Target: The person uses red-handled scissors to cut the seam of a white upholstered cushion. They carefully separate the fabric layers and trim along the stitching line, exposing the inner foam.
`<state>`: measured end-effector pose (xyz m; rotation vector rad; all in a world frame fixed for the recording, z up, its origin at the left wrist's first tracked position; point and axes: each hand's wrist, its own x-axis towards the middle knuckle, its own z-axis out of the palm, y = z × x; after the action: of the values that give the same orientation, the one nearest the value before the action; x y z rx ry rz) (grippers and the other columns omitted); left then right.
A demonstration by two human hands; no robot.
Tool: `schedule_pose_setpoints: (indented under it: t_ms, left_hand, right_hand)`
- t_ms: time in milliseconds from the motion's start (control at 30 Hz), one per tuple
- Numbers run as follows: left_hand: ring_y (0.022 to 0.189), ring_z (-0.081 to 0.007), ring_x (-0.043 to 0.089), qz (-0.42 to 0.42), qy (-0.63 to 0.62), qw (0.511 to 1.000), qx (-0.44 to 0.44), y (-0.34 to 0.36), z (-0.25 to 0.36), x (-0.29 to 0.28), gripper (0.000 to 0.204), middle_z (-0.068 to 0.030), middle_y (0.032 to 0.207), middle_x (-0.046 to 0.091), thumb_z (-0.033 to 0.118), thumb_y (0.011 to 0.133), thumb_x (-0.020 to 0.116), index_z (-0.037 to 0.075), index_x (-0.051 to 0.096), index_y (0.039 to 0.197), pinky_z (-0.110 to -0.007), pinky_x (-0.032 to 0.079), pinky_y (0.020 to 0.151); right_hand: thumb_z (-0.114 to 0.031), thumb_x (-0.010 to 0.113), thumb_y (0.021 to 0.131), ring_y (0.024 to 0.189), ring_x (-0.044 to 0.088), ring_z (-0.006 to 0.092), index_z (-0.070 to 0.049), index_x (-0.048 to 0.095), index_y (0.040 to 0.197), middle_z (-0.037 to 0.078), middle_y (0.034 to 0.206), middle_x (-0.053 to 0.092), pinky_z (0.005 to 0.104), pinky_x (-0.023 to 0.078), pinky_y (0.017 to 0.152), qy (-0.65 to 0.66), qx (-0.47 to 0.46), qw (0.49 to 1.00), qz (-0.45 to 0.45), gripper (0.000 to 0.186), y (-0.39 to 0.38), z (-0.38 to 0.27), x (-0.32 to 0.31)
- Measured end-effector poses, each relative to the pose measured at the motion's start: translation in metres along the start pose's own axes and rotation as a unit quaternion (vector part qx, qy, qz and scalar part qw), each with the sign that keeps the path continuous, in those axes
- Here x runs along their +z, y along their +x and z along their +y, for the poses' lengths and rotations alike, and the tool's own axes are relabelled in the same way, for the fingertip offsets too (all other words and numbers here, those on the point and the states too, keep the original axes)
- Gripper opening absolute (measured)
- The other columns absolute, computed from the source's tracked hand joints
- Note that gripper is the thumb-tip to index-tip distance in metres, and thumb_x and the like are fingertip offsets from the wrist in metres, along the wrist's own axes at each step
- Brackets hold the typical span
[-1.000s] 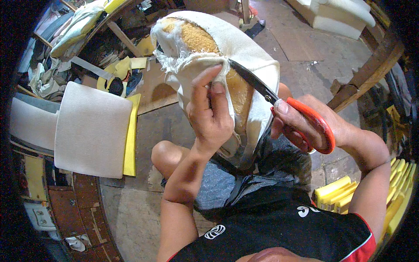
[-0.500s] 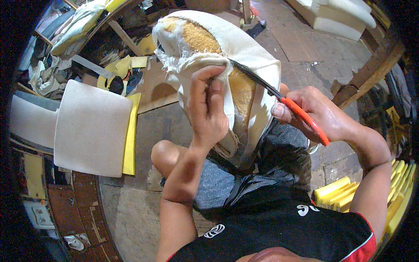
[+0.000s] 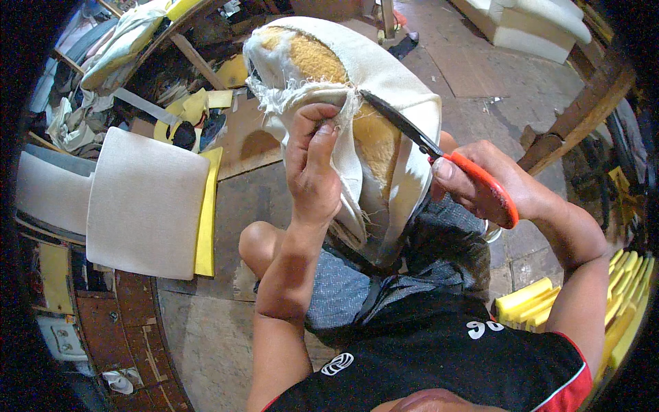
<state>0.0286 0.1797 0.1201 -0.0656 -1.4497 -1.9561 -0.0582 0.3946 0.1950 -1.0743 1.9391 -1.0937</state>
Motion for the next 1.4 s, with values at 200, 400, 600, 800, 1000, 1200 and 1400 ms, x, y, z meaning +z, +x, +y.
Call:
schedule_pose_setpoints:
  t_ms: [200, 400, 600, 800, 1000, 1200, 1400]
  left_hand:
    - [0.100, -0.0086, 0.052, -0.010, -0.032, 0.999, -0.008, 0.002, -0.002, -0.005, 0.021, -0.0035, 0.109, 0.058, 0.007, 0.095, 0.046, 0.002, 0.056, 0.112, -0.024, 0.040, 0.091]
    - [0.094, -0.0061, 0.048, -0.019, -0.001, 1.000, 0.008, 0.002, -0.004, -0.007, 0.020, -0.0003, 0.104, 0.056, 0.007, 0.095, 0.046, 0.003, 0.057, 0.111, -0.021, 0.038, 0.086]
    - [0.088, -0.0037, 0.044, -0.034, 0.092, 0.994, 0.055, -0.001, -0.008, -0.016, 0.020, 0.0026, 0.097, 0.052, 0.004, 0.094, 0.044, 0.003, 0.057, 0.110, -0.019, 0.035, 0.080]
    - [0.087, -0.0033, 0.042, -0.024, 0.092, 0.994, 0.059, -0.002, -0.001, -0.006, 0.020, 0.0028, 0.099, 0.051, 0.003, 0.095, 0.044, 0.004, 0.057, 0.110, -0.018, 0.035, 0.080]
    - [0.089, -0.0038, 0.043, -0.029, 0.073, 0.995, 0.053, 0.000, -0.005, -0.012, 0.021, 0.0022, 0.100, 0.052, 0.002, 0.095, 0.043, 0.004, 0.057, 0.110, -0.019, 0.035, 0.082]
    - [0.089, -0.0042, 0.044, -0.029, 0.032, 0.998, 0.036, 0.002, -0.010, -0.013, 0.020, 0.0027, 0.100, 0.052, 0.002, 0.094, 0.044, 0.003, 0.057, 0.109, -0.019, 0.035, 0.083]
    - [0.092, -0.0053, 0.047, -0.027, -0.018, 0.999, 0.000, -0.001, -0.019, -0.011, 0.017, 0.0018, 0.099, 0.054, 0.004, 0.095, 0.047, 0.004, 0.058, 0.109, -0.020, 0.036, 0.086]
  right_hand:
    - [-0.068, 0.042, 0.092, 0.048, 0.049, 0.0086, -0.003, 0.068, 0.081, -0.001, 0.055, 0.048, 0.0246, 0.041, 0.044, -0.013, 0.054, 0.998, -0.023, 0.071, -0.004, -0.004, -0.002]
    - [-0.068, 0.042, 0.093, 0.047, 0.048, 0.0089, -0.002, 0.068, 0.081, -0.001, 0.055, 0.047, 0.0247, 0.040, 0.043, -0.027, 0.039, 0.999, 0.002, 0.071, -0.002, -0.008, 0.003]
    - [-0.064, 0.042, 0.095, 0.049, 0.049, 0.0095, -0.002, 0.068, 0.079, 0.000, 0.055, 0.047, 0.0259, 0.041, 0.045, -0.014, 0.006, 1.000, -0.009, 0.069, 0.004, -0.012, 0.005]
    - [-0.058, 0.047, 0.096, 0.055, 0.052, 0.0120, -0.001, 0.067, 0.077, 0.003, 0.059, 0.053, 0.0296, 0.042, 0.051, -0.041, -0.074, 0.996, 0.019, 0.063, 0.007, 0.008, 0.008]
    - [-0.045, 0.053, 0.097, 0.060, 0.051, 0.0127, -0.001, 0.063, 0.074, 0.004, 0.062, 0.053, 0.0311, 0.043, 0.055, -0.074, -0.048, 0.996, 0.017, 0.051, 0.006, 0.000, 0.006]
    - [-0.041, 0.052, 0.099, 0.063, 0.052, 0.0142, 0.001, 0.063, 0.078, 0.005, 0.069, 0.050, 0.0307, 0.043, 0.058, 0.009, 0.025, 1.000, 0.006, 0.048, 0.003, 0.002, 0.010]
    - [-0.063, 0.038, 0.096, 0.048, 0.050, 0.0098, -0.003, 0.063, 0.084, 0.000, 0.057, 0.050, 0.0248, 0.040, 0.045, 0.079, 0.041, 0.996, 0.018, 0.067, -0.001, 0.014, 0.013]
